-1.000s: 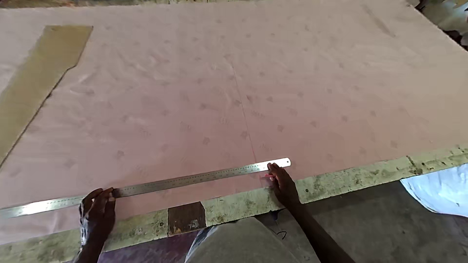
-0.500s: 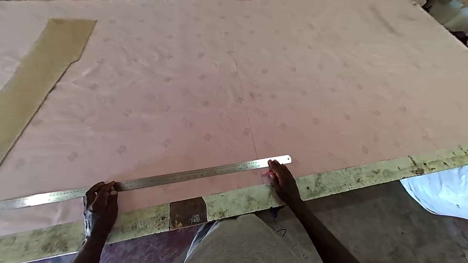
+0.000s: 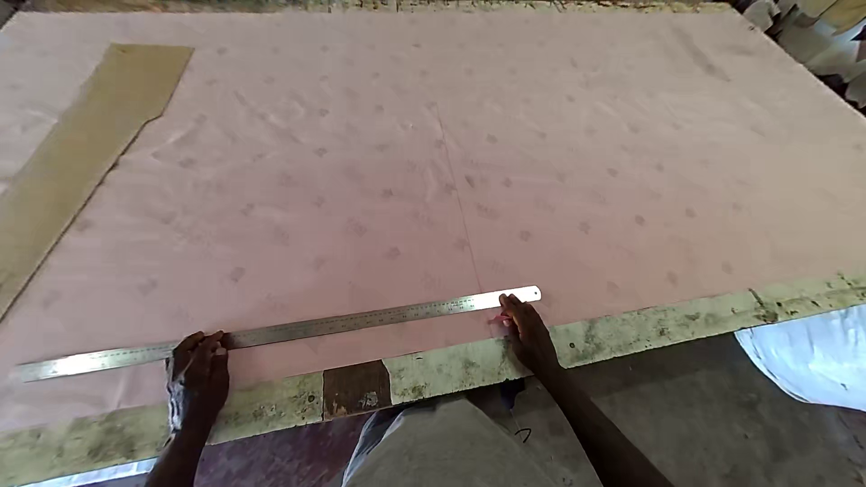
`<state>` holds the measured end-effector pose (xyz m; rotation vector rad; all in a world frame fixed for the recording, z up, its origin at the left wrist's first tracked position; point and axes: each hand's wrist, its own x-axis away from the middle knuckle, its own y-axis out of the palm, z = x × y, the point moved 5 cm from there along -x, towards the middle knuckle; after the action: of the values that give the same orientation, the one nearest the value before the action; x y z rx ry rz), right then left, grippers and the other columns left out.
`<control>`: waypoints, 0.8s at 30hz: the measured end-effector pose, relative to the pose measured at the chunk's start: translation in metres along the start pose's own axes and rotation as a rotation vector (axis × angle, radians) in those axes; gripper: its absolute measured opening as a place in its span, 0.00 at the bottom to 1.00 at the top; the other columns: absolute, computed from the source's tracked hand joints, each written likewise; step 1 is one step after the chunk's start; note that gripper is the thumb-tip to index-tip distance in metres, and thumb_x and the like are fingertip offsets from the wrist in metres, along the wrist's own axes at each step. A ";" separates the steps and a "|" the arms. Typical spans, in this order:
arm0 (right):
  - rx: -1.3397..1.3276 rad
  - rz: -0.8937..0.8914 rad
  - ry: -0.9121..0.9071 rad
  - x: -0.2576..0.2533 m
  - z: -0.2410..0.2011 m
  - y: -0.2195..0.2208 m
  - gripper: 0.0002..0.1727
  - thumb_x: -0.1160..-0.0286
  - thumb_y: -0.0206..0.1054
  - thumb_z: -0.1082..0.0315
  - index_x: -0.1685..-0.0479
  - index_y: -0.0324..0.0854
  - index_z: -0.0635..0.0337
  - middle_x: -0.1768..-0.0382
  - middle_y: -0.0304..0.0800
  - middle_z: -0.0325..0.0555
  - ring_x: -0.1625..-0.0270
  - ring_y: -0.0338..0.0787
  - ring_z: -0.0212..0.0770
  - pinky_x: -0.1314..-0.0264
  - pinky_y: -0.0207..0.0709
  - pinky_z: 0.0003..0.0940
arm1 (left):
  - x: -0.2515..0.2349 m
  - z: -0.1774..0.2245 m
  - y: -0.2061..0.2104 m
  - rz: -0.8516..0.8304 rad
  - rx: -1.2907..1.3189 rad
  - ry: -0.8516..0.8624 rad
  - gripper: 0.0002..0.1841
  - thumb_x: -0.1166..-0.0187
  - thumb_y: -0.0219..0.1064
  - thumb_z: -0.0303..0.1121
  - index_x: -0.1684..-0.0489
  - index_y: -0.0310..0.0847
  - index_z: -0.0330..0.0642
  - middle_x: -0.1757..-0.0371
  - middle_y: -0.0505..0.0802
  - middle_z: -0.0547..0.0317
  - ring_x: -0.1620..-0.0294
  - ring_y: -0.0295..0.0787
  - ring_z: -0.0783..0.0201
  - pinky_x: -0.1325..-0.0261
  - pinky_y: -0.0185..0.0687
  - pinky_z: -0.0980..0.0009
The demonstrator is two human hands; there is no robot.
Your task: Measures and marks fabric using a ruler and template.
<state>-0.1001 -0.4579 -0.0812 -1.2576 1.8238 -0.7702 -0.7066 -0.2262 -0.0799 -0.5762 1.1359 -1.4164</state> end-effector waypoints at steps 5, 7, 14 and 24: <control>0.023 -0.001 -0.013 0.000 0.002 0.002 0.25 0.11 0.52 0.63 0.16 0.72 0.51 0.16 0.74 0.39 0.13 0.70 0.39 0.10 0.61 0.46 | 0.002 -0.003 0.003 0.016 0.017 -0.021 0.23 0.10 0.49 0.41 0.28 0.80 0.37 0.20 0.75 0.32 0.16 0.67 0.34 0.15 0.61 0.39; 0.007 -0.008 -0.019 -0.001 0.003 0.002 0.26 0.12 0.52 0.63 0.15 0.71 0.51 0.16 0.74 0.39 0.12 0.69 0.39 0.08 0.59 0.47 | 0.003 -0.003 0.003 0.004 0.029 -0.038 0.23 0.09 0.49 0.40 0.27 0.80 0.37 0.21 0.75 0.32 0.17 0.66 0.34 0.16 0.60 0.37; -0.136 0.054 0.124 -0.010 0.005 -0.014 0.23 0.13 0.52 0.62 0.26 0.80 0.54 0.28 0.87 0.43 0.25 0.84 0.40 0.21 0.77 0.47 | -0.005 -0.007 -0.003 -0.014 0.026 -0.047 0.20 0.15 0.62 0.43 0.30 0.85 0.48 0.23 0.80 0.40 0.21 0.74 0.38 0.19 0.65 0.36; -0.650 -0.399 -0.134 -0.169 -0.448 0.216 0.14 0.22 0.67 0.68 0.43 0.86 0.66 0.60 0.95 0.45 0.66 0.94 0.38 0.62 0.93 0.38 | -0.022 -0.024 -0.020 -0.211 0.184 -0.031 0.20 0.15 0.60 0.48 0.33 0.87 0.52 0.29 0.87 0.52 0.21 0.76 0.50 0.13 0.63 0.50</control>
<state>-0.5505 -0.2048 0.0167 -2.0789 1.7930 -0.2706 -0.7320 -0.2008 -0.0658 -0.5969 0.9284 -1.6677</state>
